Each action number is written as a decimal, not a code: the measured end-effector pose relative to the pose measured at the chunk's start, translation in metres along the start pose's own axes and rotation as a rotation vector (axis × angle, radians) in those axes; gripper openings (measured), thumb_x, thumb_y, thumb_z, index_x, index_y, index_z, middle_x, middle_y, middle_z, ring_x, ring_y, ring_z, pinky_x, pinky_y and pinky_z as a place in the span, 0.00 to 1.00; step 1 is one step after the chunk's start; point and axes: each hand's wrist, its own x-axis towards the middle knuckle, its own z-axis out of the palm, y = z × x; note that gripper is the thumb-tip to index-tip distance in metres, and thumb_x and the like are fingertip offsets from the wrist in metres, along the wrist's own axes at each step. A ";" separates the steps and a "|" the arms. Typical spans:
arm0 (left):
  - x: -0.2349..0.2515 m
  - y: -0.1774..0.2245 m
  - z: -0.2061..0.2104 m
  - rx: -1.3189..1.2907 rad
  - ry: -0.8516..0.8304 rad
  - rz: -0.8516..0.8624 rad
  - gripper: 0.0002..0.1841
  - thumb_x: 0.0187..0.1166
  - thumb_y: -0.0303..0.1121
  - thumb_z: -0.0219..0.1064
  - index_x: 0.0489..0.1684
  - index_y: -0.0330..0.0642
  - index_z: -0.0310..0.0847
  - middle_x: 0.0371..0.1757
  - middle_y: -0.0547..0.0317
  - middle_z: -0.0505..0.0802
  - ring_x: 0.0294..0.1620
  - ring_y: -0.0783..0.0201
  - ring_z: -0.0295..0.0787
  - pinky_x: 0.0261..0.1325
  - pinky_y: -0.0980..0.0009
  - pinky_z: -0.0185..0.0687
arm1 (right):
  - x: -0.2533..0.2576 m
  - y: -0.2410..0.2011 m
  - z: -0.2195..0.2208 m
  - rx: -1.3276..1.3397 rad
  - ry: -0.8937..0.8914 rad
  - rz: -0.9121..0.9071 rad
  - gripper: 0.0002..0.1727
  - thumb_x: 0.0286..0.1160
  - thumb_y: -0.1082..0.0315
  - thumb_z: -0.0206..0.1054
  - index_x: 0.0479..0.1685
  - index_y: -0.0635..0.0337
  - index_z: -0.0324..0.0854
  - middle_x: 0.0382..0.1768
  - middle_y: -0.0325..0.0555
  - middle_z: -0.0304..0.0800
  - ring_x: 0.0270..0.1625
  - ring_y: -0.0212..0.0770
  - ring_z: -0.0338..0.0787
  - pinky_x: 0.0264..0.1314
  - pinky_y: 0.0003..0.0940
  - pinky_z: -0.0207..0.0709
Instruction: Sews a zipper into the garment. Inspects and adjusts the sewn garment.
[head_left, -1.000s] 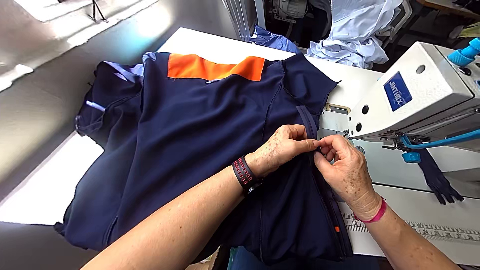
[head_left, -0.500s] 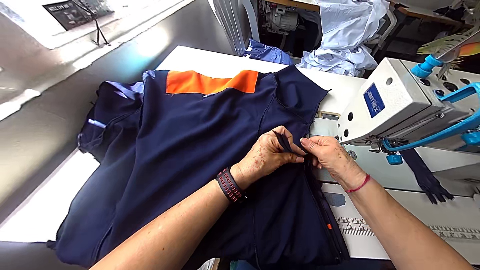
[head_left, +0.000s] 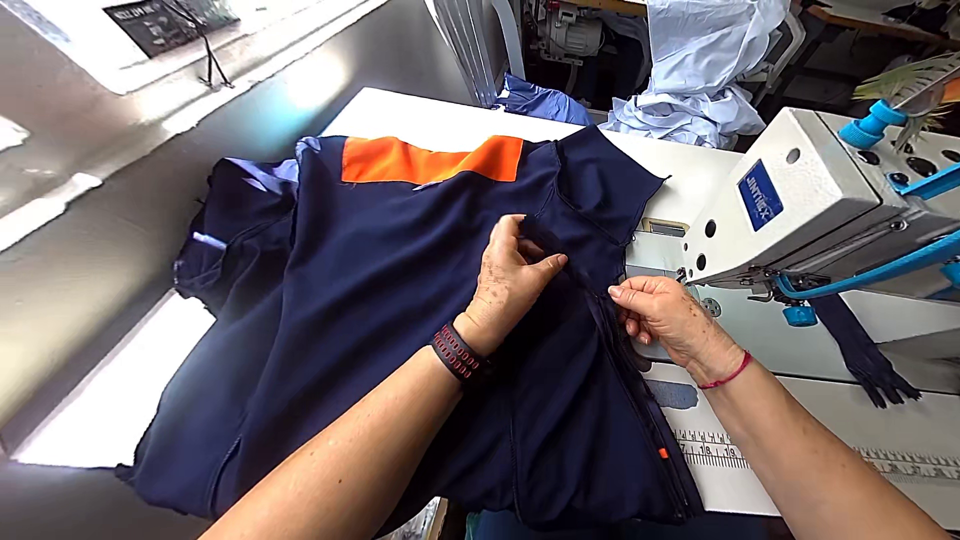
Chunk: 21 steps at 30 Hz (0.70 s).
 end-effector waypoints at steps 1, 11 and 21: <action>0.001 -0.002 -0.003 0.150 0.031 0.199 0.29 0.64 0.22 0.77 0.66 0.28 0.72 0.63 0.42 0.84 0.48 0.58 0.86 0.44 0.64 0.83 | -0.001 0.001 0.002 -0.008 0.009 -0.009 0.16 0.89 0.66 0.60 0.28 0.60 0.82 0.14 0.36 0.79 0.11 0.23 0.71 0.13 0.15 0.62; -0.004 0.000 -0.004 0.440 -0.488 0.795 0.08 0.74 0.24 0.64 0.40 0.36 0.91 0.33 0.54 0.92 0.32 0.60 0.91 0.33 0.66 0.86 | -0.009 -0.005 0.007 -0.173 0.043 -0.130 0.16 0.87 0.69 0.62 0.26 0.61 0.84 0.16 0.36 0.82 0.14 0.23 0.73 0.16 0.16 0.64; -0.012 -0.020 -0.027 0.295 -0.310 0.892 0.08 0.76 0.24 0.67 0.31 0.40 0.92 0.40 0.48 0.86 0.36 0.68 0.83 0.36 0.81 0.79 | 0.001 0.018 0.004 -0.589 0.101 -1.021 0.14 0.69 0.73 0.65 0.52 0.64 0.88 0.62 0.49 0.87 0.39 0.22 0.83 0.39 0.13 0.78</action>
